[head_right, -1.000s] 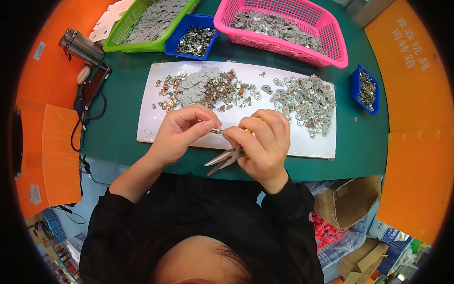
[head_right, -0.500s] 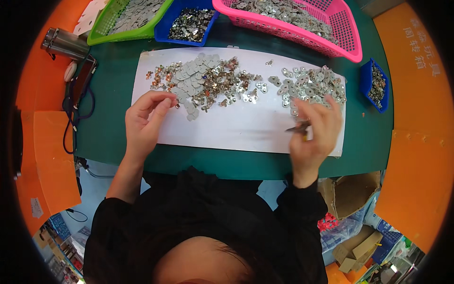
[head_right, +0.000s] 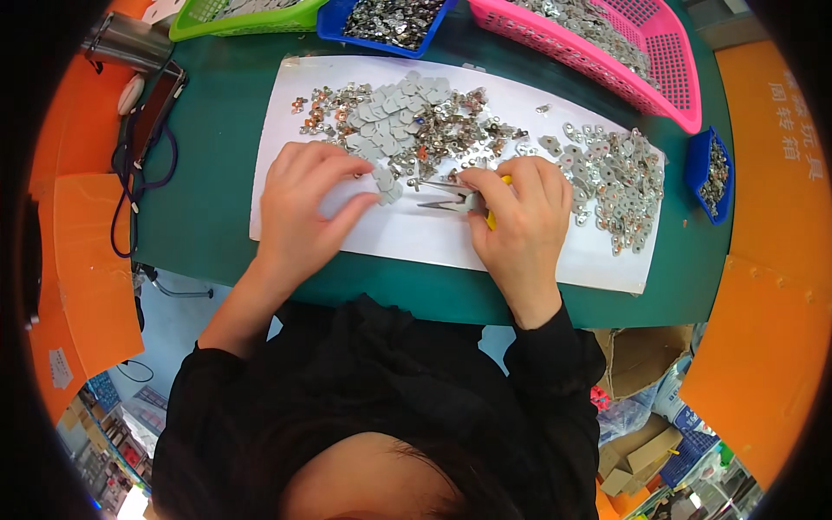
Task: Assembling small metal components using pliers at a factory workbench.
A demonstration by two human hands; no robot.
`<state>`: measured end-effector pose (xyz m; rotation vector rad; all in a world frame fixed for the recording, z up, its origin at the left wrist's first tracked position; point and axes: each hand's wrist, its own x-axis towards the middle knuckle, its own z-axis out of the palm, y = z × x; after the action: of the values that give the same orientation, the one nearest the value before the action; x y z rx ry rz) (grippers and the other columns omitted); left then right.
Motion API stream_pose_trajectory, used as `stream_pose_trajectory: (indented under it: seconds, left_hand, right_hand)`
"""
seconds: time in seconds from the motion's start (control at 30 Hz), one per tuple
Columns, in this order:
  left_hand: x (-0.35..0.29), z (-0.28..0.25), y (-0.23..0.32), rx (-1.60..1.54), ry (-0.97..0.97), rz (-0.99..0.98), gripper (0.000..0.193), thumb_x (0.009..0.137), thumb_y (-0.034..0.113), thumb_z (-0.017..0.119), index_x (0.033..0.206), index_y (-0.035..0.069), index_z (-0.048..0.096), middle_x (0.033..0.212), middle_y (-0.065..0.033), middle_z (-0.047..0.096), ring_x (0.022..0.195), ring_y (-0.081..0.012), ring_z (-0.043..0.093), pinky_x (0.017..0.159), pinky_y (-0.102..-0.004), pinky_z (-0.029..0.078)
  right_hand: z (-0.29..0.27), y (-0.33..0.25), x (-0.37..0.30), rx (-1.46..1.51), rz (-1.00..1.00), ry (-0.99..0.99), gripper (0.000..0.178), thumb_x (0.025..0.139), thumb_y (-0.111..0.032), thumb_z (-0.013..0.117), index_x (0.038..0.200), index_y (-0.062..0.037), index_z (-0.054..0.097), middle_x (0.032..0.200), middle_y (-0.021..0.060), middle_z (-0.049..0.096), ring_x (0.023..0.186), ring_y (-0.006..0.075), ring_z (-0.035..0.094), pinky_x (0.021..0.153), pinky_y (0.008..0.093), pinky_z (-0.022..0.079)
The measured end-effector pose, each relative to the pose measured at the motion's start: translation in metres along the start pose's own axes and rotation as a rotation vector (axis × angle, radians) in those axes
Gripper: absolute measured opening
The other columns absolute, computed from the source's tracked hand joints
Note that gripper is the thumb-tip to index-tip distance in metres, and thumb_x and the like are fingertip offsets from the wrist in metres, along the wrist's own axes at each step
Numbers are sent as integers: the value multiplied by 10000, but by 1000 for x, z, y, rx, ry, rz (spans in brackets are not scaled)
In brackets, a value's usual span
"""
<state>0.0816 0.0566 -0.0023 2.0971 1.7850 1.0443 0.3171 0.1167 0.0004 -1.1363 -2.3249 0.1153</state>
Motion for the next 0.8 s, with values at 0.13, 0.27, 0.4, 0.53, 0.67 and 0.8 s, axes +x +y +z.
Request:
stream_pose_trajectory:
  seconds: [0.13,0.27,0.4,0.53,0.67,0.8]
  left_hand:
    - [6,5,3,73,-35,16,318,712,163,824,993,115,684,983,-16,589,993,-249,522,817,-399,385]
    - [9,4,2,15,-117,-4,317,713,152,824,989,111,674,982,-18,566,961,-255,514,802,-400,385]
    - [11,2,-1,4,-141,-27,288,721,126,814,968,110,666,980,-24,564,962,-257,513,794,-399,389]
    - [10,5,-4,12,-165,18,284,719,114,812,961,112,664,987,-27,562,967,-258,513,795,-400,394]
    - [12,6,-2,-6,-93,5,270,719,105,808,949,109,666,982,-25,555,965,-256,508,803,-398,396]
    - [12,4,-3,5,-102,8,267,718,106,811,945,107,669,975,-25,549,963,-252,503,804,-395,391]
  right_hand:
    - [-1,2,-4,43,20,-15,356,604,29,672,923,-120,720,879,58,565,918,284,536,802,387,412]
    - [-1,2,-5,84,28,-22,380,590,61,655,924,-107,720,881,67,565,913,285,531,800,380,413]
    - [-1,7,-9,295,17,35,244,713,53,715,922,-72,706,889,58,563,922,245,523,795,338,414]
    - [-10,-9,-10,667,154,-32,108,825,-5,727,918,-42,686,917,62,560,951,220,513,812,312,415]
    - [-6,-21,-9,970,227,-63,75,866,-35,715,922,-23,667,953,79,558,983,221,512,864,330,419]
    - [-3,-17,-10,1062,251,-68,89,892,-76,703,940,-22,651,975,90,569,1005,226,521,896,350,422]
